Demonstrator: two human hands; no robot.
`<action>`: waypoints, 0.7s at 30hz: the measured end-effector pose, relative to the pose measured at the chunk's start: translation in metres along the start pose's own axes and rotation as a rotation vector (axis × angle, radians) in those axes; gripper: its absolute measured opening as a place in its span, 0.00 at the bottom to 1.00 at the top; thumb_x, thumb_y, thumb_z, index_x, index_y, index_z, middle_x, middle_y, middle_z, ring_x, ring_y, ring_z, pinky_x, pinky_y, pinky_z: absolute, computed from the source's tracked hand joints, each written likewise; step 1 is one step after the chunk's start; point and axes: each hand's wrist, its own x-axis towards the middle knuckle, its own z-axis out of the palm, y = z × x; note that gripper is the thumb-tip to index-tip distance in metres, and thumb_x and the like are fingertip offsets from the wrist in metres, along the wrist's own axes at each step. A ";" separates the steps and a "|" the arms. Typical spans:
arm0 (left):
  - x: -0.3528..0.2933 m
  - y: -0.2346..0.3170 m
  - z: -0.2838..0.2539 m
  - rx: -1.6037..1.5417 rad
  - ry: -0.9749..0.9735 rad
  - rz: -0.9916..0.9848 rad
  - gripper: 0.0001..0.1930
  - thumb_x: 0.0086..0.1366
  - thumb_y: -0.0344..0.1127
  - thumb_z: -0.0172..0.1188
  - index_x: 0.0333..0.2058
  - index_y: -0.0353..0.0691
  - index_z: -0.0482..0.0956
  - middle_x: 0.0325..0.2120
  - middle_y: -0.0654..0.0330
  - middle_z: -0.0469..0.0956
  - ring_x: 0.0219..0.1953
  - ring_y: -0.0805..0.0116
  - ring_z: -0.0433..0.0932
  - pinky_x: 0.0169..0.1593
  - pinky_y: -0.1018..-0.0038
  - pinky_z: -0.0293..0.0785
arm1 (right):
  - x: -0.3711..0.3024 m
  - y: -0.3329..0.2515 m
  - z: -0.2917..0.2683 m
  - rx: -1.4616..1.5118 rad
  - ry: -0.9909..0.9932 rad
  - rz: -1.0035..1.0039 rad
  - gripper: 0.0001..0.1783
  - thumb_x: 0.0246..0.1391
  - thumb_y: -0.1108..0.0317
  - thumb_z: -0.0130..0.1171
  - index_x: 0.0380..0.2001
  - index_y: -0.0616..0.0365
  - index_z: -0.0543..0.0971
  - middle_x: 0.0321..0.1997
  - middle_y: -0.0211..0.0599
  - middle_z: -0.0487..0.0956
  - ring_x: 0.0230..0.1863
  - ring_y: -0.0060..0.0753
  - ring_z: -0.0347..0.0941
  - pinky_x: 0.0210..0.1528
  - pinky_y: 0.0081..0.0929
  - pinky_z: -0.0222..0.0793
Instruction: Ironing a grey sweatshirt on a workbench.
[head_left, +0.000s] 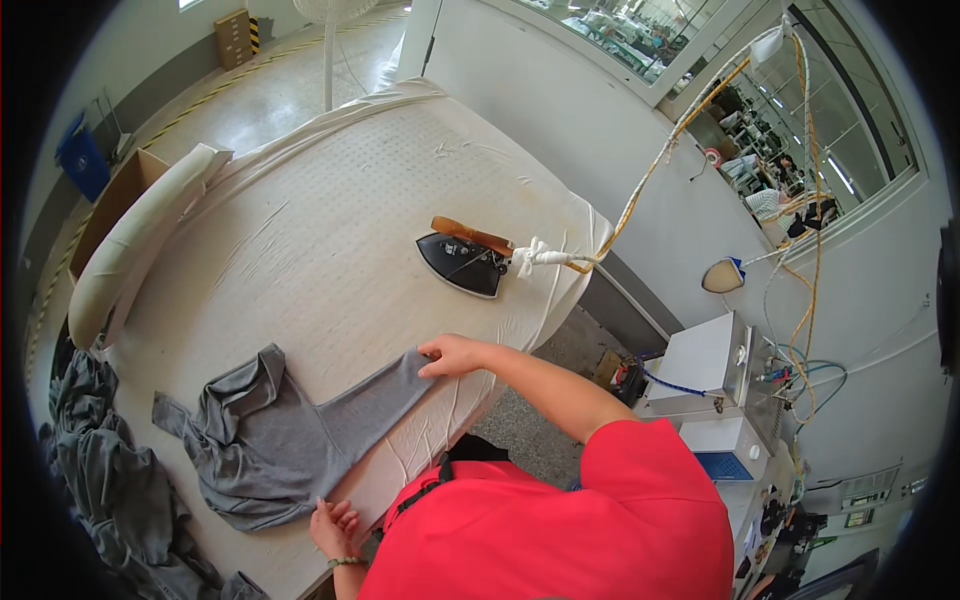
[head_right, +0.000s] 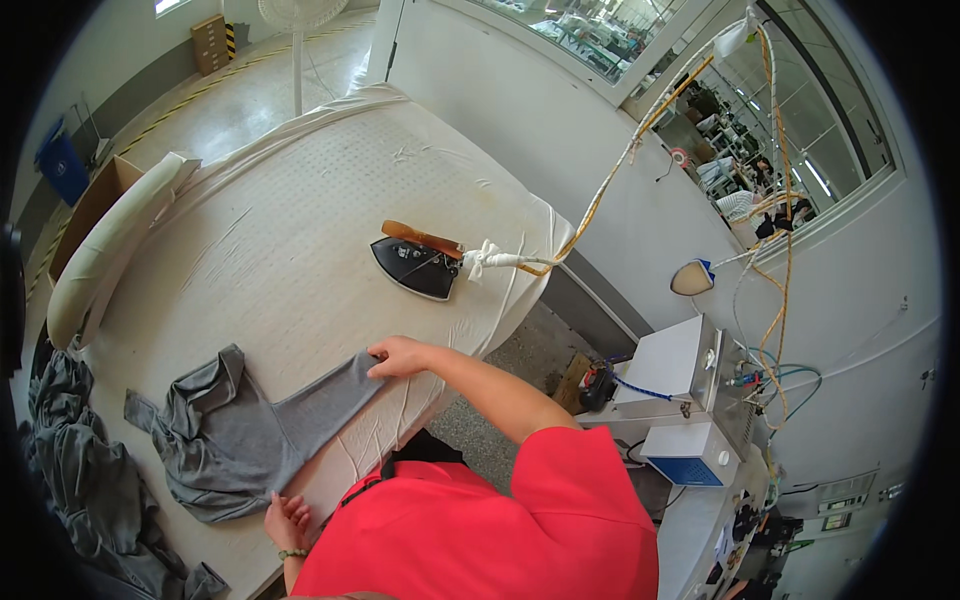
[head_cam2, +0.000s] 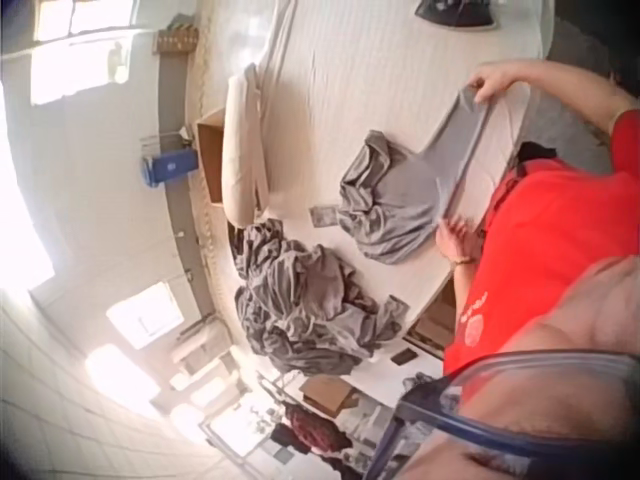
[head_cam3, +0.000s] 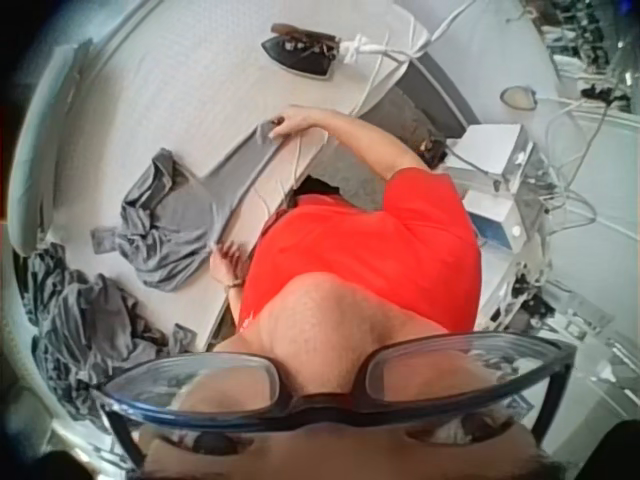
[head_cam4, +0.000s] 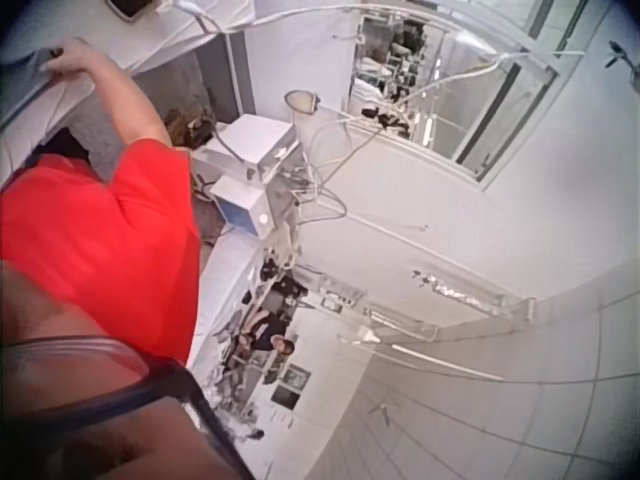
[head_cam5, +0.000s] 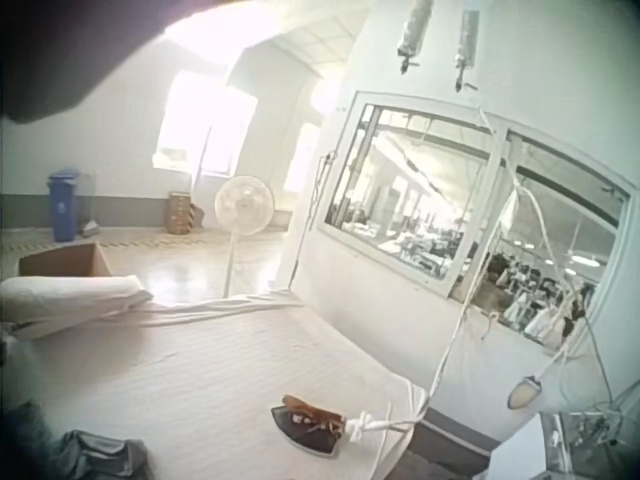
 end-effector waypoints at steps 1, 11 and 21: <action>-0.002 0.006 0.001 0.146 -0.087 -0.049 0.13 0.76 0.42 0.63 0.43 0.38 0.75 0.35 0.52 0.86 0.35 0.64 0.88 0.37 0.74 0.84 | -0.002 0.002 0.003 0.110 0.014 0.072 0.22 0.57 0.52 0.69 0.33 0.61 0.75 0.28 0.34 0.77 0.30 0.28 0.74 0.33 0.34 0.74; 0.083 0.123 0.135 1.529 -0.327 1.362 0.07 0.63 0.33 0.66 0.41 0.45 0.85 0.40 0.58 0.84 0.47 0.55 0.82 0.49 0.60 0.80 | 0.008 0.011 0.018 0.192 0.067 0.181 0.22 0.59 0.53 0.71 0.38 0.63 0.80 0.31 0.31 0.77 0.31 0.23 0.77 0.31 0.28 0.78; 0.103 0.154 0.138 1.663 -0.450 1.266 0.08 0.60 0.41 0.70 0.34 0.45 0.85 0.35 0.58 0.82 0.44 0.55 0.82 0.45 0.60 0.80 | -0.010 0.012 0.017 0.280 0.129 0.105 0.45 0.58 0.52 0.72 0.71 0.66 0.68 0.49 0.40 0.83 0.35 0.27 0.79 0.34 0.28 0.80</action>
